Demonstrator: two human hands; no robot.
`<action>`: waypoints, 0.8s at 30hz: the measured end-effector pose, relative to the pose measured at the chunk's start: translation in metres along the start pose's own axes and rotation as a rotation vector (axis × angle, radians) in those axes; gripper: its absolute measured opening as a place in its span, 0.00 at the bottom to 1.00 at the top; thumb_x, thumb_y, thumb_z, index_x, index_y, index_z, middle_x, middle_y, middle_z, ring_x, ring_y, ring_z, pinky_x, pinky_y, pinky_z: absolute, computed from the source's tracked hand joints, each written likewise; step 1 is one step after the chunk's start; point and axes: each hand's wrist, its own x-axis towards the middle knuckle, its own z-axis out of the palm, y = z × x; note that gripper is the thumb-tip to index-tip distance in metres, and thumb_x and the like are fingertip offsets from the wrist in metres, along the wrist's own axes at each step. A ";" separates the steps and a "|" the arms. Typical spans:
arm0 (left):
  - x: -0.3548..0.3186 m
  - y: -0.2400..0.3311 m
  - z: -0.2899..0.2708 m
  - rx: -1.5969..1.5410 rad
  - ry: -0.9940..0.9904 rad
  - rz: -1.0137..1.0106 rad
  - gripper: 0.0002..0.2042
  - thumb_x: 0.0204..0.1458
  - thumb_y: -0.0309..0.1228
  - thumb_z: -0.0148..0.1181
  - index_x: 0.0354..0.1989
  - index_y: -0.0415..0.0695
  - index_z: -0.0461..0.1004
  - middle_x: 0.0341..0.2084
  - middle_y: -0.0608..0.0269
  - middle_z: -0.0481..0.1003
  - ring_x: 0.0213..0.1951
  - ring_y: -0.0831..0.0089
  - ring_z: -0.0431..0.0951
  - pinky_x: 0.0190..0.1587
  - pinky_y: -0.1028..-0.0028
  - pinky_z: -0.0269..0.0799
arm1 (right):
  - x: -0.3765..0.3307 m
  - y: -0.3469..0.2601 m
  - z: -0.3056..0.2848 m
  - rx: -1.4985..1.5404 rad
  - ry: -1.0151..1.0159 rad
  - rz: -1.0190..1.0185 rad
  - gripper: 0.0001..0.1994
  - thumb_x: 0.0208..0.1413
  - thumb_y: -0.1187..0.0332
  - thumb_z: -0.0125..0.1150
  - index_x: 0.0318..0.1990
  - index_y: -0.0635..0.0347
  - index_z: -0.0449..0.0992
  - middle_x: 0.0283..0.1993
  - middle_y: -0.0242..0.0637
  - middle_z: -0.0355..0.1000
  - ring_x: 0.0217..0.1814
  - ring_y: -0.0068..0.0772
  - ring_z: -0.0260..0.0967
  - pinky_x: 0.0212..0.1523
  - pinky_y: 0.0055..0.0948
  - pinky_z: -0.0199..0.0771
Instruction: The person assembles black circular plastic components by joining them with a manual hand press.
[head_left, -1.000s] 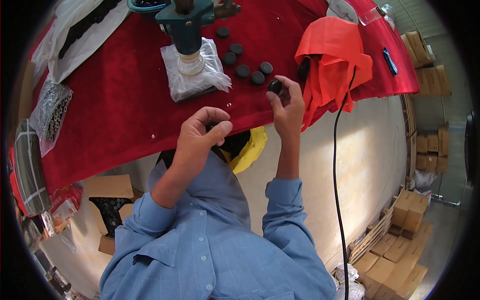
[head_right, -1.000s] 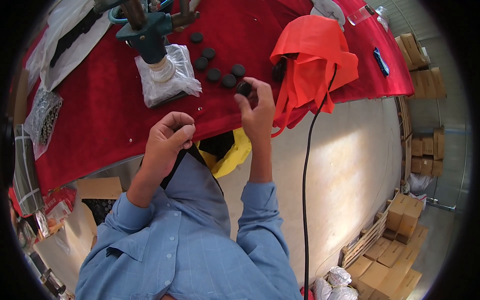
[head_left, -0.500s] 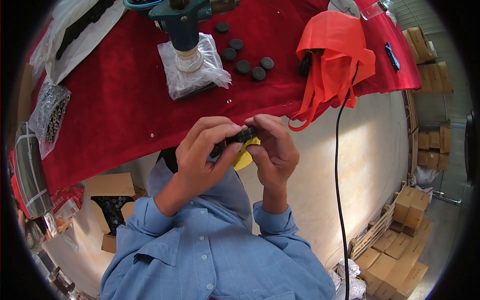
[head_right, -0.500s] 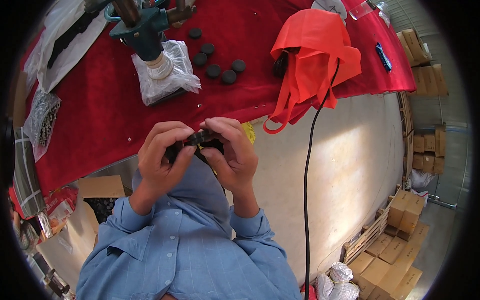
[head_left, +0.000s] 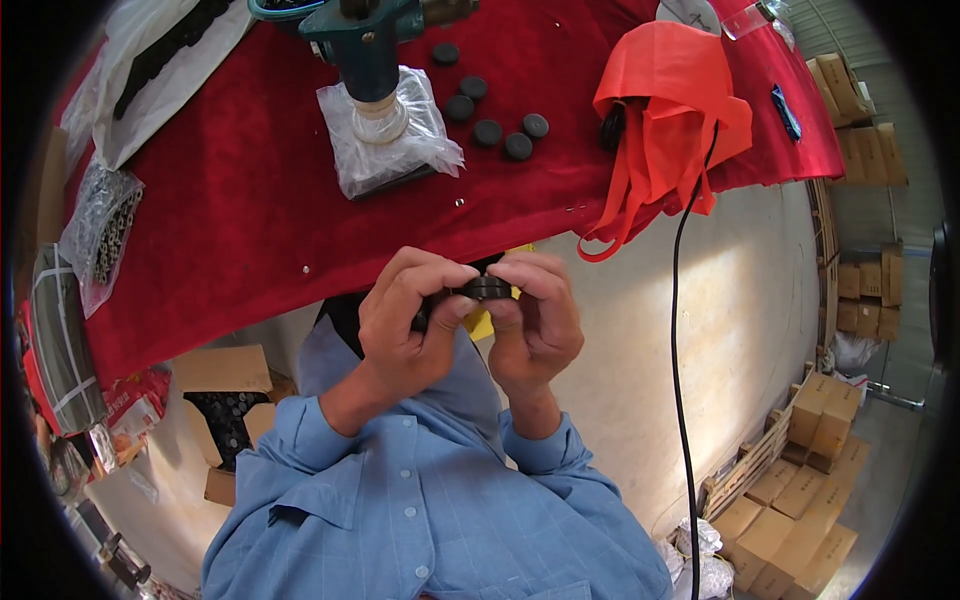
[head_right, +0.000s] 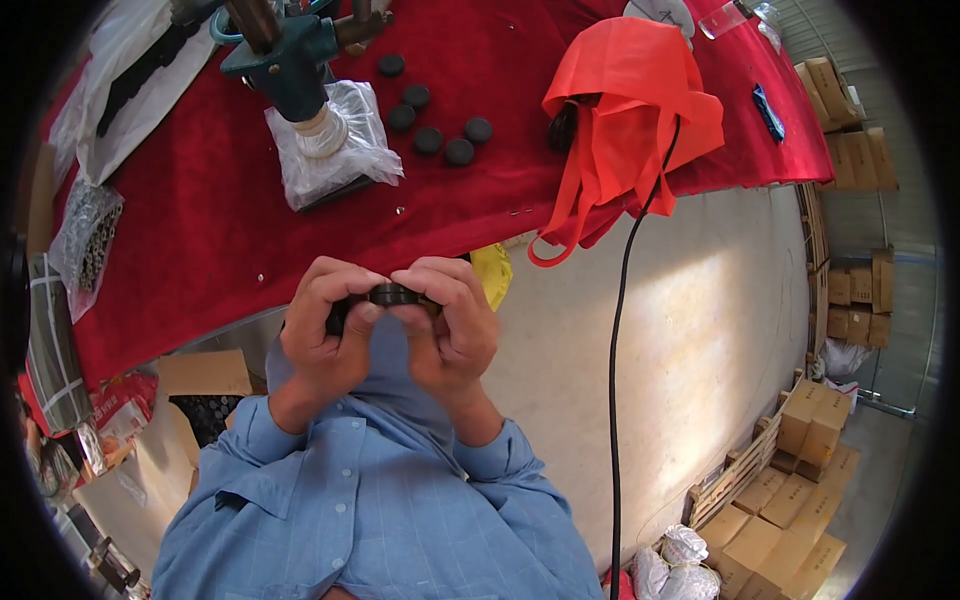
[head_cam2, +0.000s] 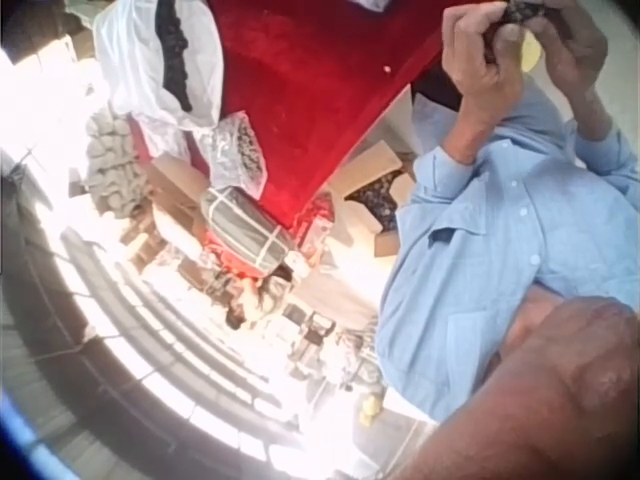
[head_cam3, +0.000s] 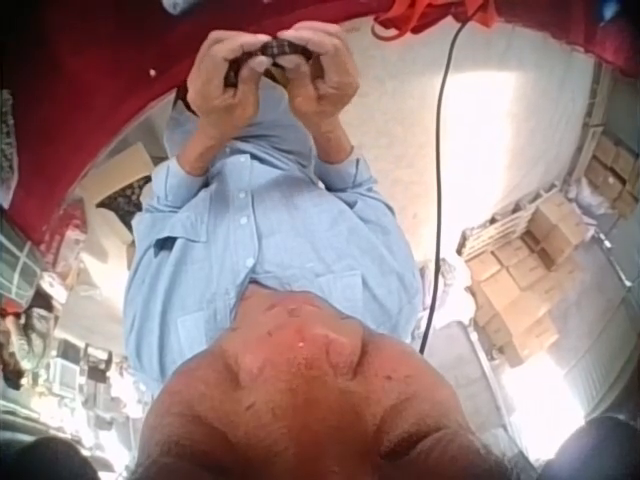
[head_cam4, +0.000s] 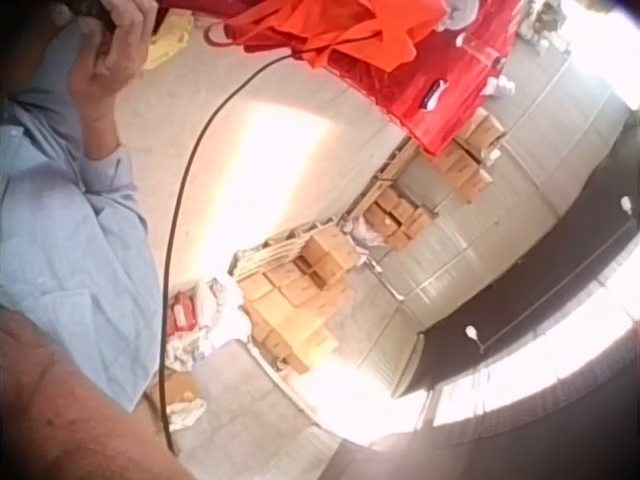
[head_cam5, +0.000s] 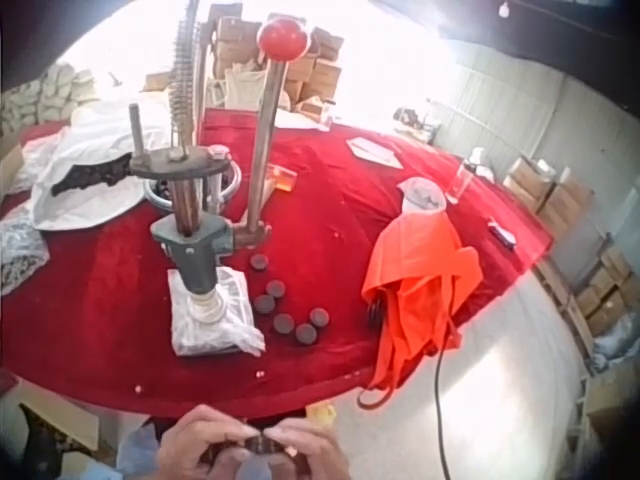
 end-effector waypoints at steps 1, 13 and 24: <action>-0.001 -0.003 0.002 0.002 0.000 0.003 0.09 0.53 0.20 0.66 0.42 0.36 0.76 0.33 0.55 0.77 0.30 0.71 0.77 0.31 0.76 0.73 | -0.002 0.001 0.004 0.034 0.020 0.046 0.10 0.55 0.74 0.68 0.43 0.67 0.77 0.41 0.44 0.75 0.39 0.35 0.74 0.39 0.27 0.75; -0.008 -0.025 -0.006 -0.003 -0.025 -0.031 0.09 0.58 0.20 0.56 0.47 0.37 0.73 0.35 0.57 0.74 0.31 0.70 0.74 0.33 0.76 0.70 | 0.003 0.009 0.007 0.111 -0.104 0.198 0.11 0.52 0.82 0.66 0.43 0.66 0.76 0.39 0.41 0.73 0.40 0.34 0.75 0.41 0.28 0.76; 0.004 -0.029 -0.008 -1.275 0.186 -1.151 0.12 0.67 0.41 0.50 0.43 0.44 0.70 0.40 0.61 0.71 0.37 0.73 0.73 0.28 0.77 0.66 | 0.082 0.099 -0.013 -0.710 -0.072 0.082 0.16 0.52 0.70 0.70 0.49 0.61 0.77 0.43 0.41 0.72 0.38 0.38 0.75 0.36 0.34 0.76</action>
